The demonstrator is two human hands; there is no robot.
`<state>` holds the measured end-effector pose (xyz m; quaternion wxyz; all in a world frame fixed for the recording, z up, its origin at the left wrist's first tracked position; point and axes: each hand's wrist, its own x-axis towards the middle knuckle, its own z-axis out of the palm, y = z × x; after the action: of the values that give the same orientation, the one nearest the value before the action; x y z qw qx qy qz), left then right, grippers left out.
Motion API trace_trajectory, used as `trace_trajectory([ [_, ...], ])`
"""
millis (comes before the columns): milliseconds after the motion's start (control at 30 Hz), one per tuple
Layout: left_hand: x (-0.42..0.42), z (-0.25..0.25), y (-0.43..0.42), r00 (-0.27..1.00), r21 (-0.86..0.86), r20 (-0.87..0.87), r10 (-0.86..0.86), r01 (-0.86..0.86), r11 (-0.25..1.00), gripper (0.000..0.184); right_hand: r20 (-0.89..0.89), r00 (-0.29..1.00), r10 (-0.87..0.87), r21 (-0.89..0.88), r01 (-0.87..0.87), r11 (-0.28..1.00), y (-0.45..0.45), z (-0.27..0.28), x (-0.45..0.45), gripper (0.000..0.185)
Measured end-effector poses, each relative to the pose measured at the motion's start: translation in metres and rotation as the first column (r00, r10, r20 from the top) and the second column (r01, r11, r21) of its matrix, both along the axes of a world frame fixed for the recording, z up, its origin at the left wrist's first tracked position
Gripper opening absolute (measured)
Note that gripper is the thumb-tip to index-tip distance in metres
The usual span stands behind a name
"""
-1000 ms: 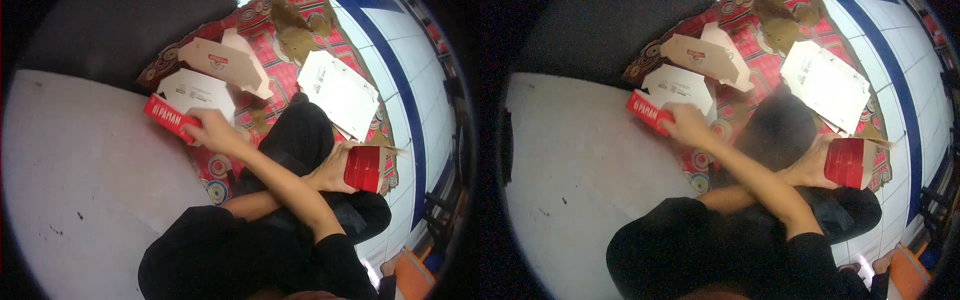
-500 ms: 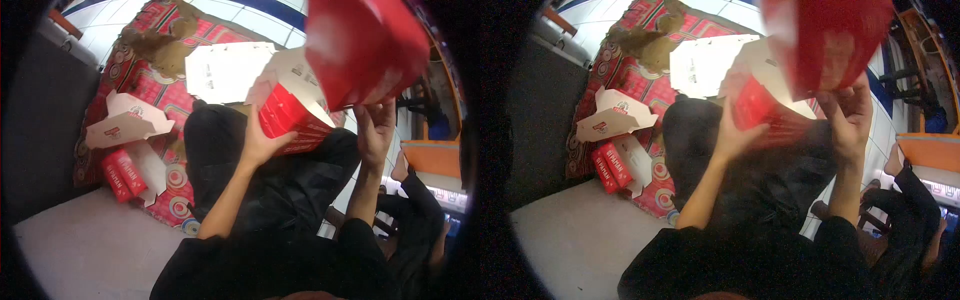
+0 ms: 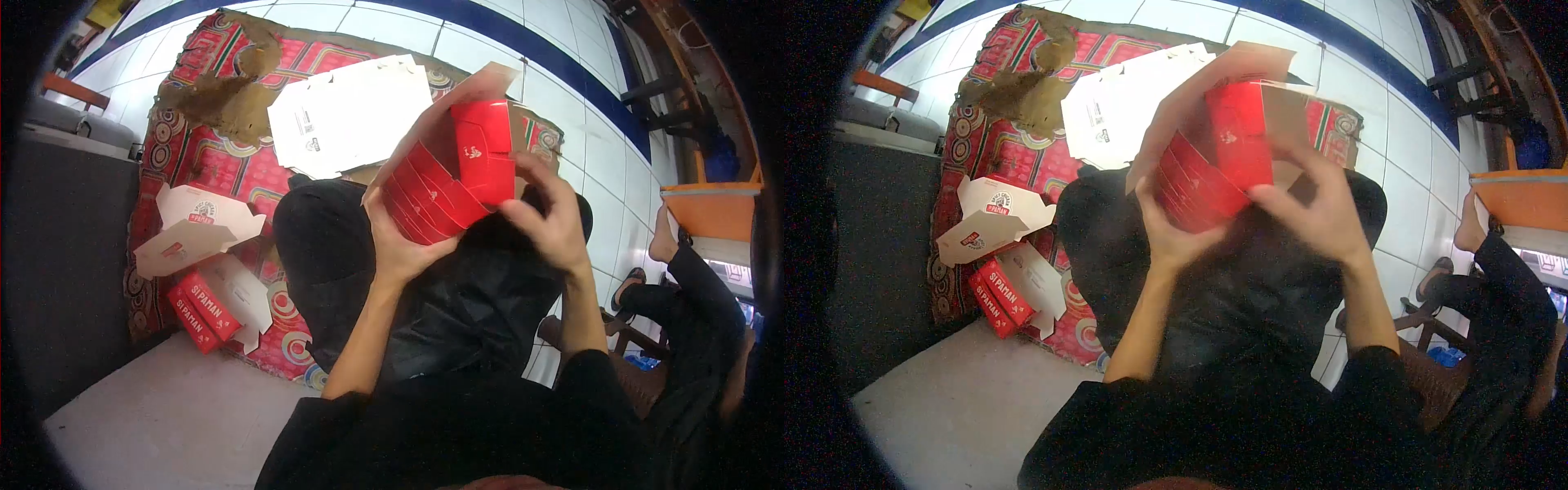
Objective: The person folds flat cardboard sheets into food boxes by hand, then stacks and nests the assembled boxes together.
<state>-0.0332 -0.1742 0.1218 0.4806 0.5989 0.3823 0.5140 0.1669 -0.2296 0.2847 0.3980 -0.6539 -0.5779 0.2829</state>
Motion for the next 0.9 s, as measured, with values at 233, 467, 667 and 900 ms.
trace_trajectory([
  [233, -0.003, -0.006, 0.003, 0.998, 0.173, -0.035, 0.049, -0.042, 0.984, 0.119, 0.201, 0.979, -0.026, -0.133, 0.053, 0.990, -0.001, 0.002, -0.021, 0.034],
  [467, 0.002, -0.002, 0.009, 0.996, 0.342, -0.091, 0.011, 0.021, 0.939, 0.117, 0.128, 0.987, -0.099, -0.046, 0.106, 0.993, 0.004, -0.021, -0.018, 0.033],
  [667, -0.002, -0.006, 0.007, 0.990, 0.348, -0.142, 0.021, 0.030, 0.937, 0.118, 0.354, 0.934, -0.054, 0.017, 0.052, 0.999, 0.018, -0.015, -0.024, 0.022],
  [900, 0.002, -0.010, 0.003, 0.995, 0.331, -0.096, 0.019, 0.014, 0.943, 0.121, 0.378, 0.917, -0.127, 0.004, 0.135, 0.991, 0.017, -0.017, -0.023, 0.025],
])
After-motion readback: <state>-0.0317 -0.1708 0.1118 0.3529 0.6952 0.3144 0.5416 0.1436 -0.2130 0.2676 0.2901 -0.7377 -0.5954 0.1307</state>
